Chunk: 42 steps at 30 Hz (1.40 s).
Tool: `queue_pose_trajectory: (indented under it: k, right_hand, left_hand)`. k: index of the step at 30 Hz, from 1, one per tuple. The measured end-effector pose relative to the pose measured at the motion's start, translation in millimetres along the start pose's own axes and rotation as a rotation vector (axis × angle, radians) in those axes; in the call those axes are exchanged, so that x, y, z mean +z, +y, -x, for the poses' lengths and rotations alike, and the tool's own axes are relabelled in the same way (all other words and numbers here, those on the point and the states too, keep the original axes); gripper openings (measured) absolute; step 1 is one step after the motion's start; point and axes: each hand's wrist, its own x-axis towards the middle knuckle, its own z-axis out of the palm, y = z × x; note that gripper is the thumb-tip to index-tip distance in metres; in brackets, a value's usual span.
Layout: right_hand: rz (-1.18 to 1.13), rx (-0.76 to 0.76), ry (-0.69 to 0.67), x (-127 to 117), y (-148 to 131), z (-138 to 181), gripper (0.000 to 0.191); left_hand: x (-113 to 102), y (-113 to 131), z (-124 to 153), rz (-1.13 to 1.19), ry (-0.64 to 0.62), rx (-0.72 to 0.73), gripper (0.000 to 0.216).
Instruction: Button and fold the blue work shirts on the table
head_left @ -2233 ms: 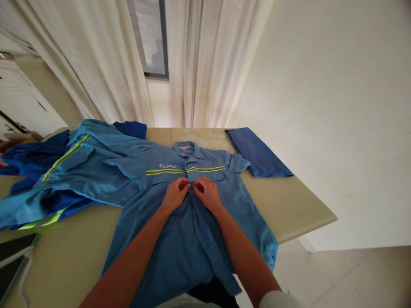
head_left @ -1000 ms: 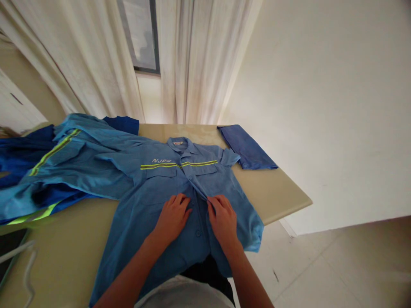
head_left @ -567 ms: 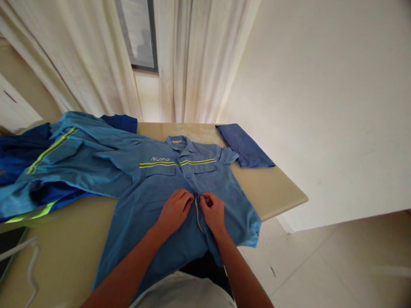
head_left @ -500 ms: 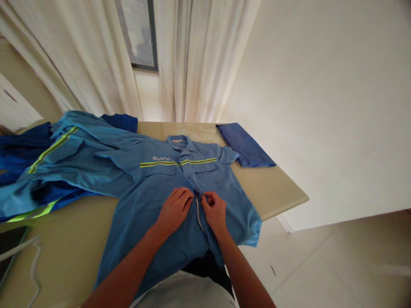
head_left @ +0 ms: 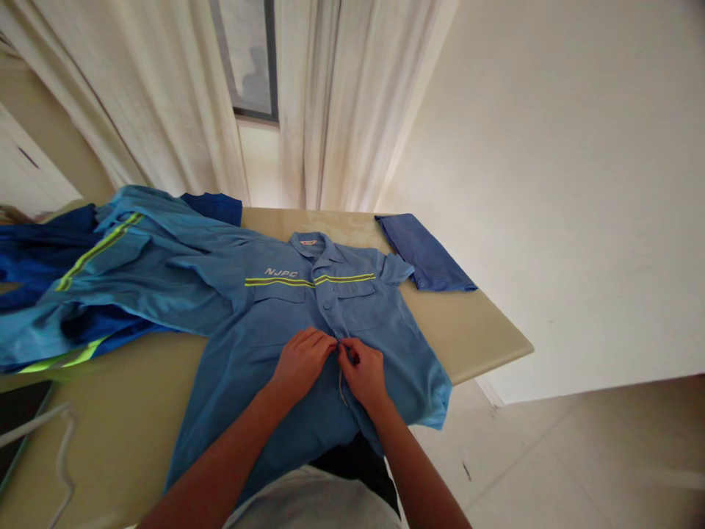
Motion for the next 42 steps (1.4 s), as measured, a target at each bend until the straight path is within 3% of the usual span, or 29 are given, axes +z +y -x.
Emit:
queue_pose_trajectory:
  k: [5, 12, 19, 31, 35, 42]
  right_hand:
    - [0.053, -0.111, -0.038, -2, -2, 3, 0.026]
    - [0.102, -0.052, -0.021, 1, 0, 3, 0.024]
    - [0.112, 0.012, -0.079, 1, -2, -1, 0.026]
    - [-0.199, 0.019, -0.129, -12, -12, -2, 0.032]
    - [-0.273, 0.088, -0.096, -10, -9, -9, 0.021]
    - [-0.285, 0.066, -0.071, -8, -1, -12, 0.016]
  left_hand:
    - [-3, 9, 0, -0.071, -0.029, -0.081, 0.016]
    - [-2, 10, 0, -0.066, -0.035, -0.137, 0.015]
    - [0, 9, 1, -0.129, -0.033, -0.083, 0.014]
    - [-1, 12, 0, -0.075, -0.037, -0.146, 0.012]
    - [1, 12, 1, -0.09, -0.043, -0.159, 0.016]
    - [4, 5, 0, -0.044, -0.049, -0.15, 0.013]
